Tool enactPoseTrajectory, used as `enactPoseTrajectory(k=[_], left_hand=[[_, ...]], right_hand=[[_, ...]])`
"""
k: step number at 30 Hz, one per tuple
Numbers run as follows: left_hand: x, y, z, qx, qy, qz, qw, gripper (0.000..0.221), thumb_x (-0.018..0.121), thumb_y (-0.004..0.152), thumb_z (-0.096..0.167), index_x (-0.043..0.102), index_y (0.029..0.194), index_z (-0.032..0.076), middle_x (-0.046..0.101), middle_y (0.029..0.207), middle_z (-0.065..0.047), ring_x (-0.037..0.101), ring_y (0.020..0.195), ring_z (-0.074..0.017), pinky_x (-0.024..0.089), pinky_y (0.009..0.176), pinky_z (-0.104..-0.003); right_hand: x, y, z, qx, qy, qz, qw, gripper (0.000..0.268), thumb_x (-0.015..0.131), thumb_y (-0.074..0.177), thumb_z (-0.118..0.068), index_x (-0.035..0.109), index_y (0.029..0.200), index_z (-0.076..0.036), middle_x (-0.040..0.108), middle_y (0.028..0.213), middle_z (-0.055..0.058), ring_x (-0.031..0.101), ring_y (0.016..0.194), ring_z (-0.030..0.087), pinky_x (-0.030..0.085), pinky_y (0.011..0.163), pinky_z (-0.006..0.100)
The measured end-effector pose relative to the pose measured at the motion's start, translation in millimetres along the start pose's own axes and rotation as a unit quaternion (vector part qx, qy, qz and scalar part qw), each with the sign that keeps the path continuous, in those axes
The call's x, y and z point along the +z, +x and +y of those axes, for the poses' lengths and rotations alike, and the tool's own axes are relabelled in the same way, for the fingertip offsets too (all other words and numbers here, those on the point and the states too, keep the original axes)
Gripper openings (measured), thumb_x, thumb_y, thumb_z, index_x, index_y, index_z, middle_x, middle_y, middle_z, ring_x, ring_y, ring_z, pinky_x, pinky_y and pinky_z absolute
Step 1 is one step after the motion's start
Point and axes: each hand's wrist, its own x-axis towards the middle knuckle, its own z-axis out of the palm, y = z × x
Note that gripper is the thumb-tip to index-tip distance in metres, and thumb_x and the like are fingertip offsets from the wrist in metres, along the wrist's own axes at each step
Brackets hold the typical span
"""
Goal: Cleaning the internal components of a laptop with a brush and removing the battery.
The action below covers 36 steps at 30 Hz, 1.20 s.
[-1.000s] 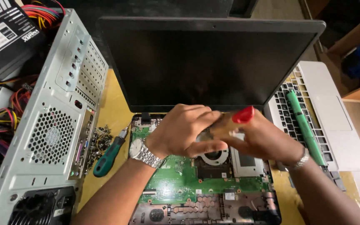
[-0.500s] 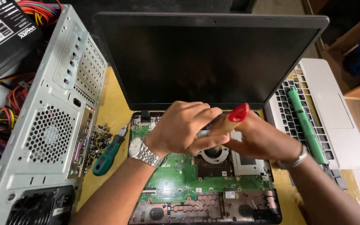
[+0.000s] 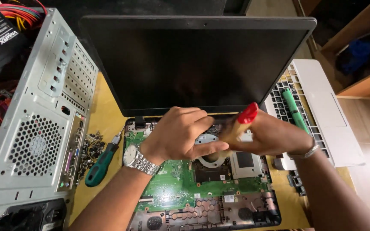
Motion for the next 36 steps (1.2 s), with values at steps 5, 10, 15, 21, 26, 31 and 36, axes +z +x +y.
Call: enactPoseTrajectory(k=[5,10,15,21,26,31,36], left_hand=[[-6.0,6.3,5.5,0.008,0.035,-0.058,0.998,0.063,0.043,0.103,0.056,0.053,0.068,0.005,0.048,0.058,-0.003,0.047,0.049,-0.0191,0.035,0.044,-0.033],[5.2,-1.5,0.1,-0.023,0.018,-0.039,0.999,0.055,0.069,0.091,0.054,0.07,0.083,-0.001,0.059,0.064,-0.012,0.064,0.059,-0.0287,0.051,0.049,-0.037],[7.0,-2.2,-1.2,-0.031,0.029,-0.065,0.997,0.055,0.072,0.089,0.053,0.073,0.084,-0.002,0.064,0.065,-0.015,0.066,0.059,-0.0288,0.051,0.049,-0.036],[6.0,-1.8,-2.4,-0.032,0.043,-0.093,0.994,0.049,0.074,0.089,0.049,0.073,0.084,0.0,0.065,0.066,-0.012,0.066,0.061,-0.0269,0.052,0.052,-0.034],[7.8,-2.2,-3.8,-0.041,0.05,-0.099,0.993,0.048,0.075,0.089,0.048,0.074,0.086,0.0,0.067,0.069,-0.013,0.068,0.065,-0.0274,0.053,0.053,-0.035],[4.9,1.7,2.1,-0.04,0.054,-0.103,0.992,0.047,0.075,0.089,0.047,0.074,0.087,0.0,0.067,0.07,-0.013,0.069,0.065,-0.0282,0.054,0.054,-0.035],[6.4,1.2,-1.2,-0.029,0.053,-0.11,0.992,0.04,0.078,0.086,0.043,0.074,0.085,0.003,0.069,0.071,-0.011,0.069,0.066,-0.0281,0.055,0.056,-0.036]], right_hand=[[-11.1,-15.3,8.2,-0.025,0.01,-0.135,0.99,0.012,0.069,0.09,-0.016,0.074,0.1,-0.013,0.081,0.092,0.003,0.081,0.077,0.014,0.068,0.06,0.019],[-23.5,-11.9,-3.6,0.085,-0.02,-0.158,0.984,0.016,0.071,0.088,-0.02,0.081,0.09,-0.007,0.083,0.085,0.013,0.077,0.062,0.024,0.063,0.062,0.032],[-27.2,-7.2,-7.7,0.128,-0.067,-0.129,0.981,0.022,0.067,0.092,-0.025,0.081,0.09,-0.007,0.082,0.089,0.015,0.082,0.075,0.03,0.066,0.076,0.041],[-29.9,-9.2,-10.7,0.219,-0.036,-0.234,0.946,0.03,0.064,0.094,-0.038,0.081,0.099,-0.014,0.084,0.099,0.009,0.082,0.083,0.027,0.065,0.08,0.041],[-27.4,-25.9,12.8,0.128,0.045,-0.18,0.974,0.018,0.073,0.088,-0.024,0.08,0.09,-0.008,0.083,0.088,0.014,0.08,0.074,0.03,0.069,0.065,0.034],[-8.6,-5.0,14.9,0.005,-0.007,-0.008,1.0,0.011,0.074,0.086,-0.017,0.076,0.086,-0.007,0.076,0.08,0.012,0.074,0.065,0.028,0.062,0.048,0.033],[8.1,3.8,8.7,-0.039,-0.032,0.075,0.996,0.009,0.077,0.085,-0.014,0.075,0.088,-0.007,0.075,0.082,0.01,0.07,0.065,0.029,0.06,0.047,0.033]])
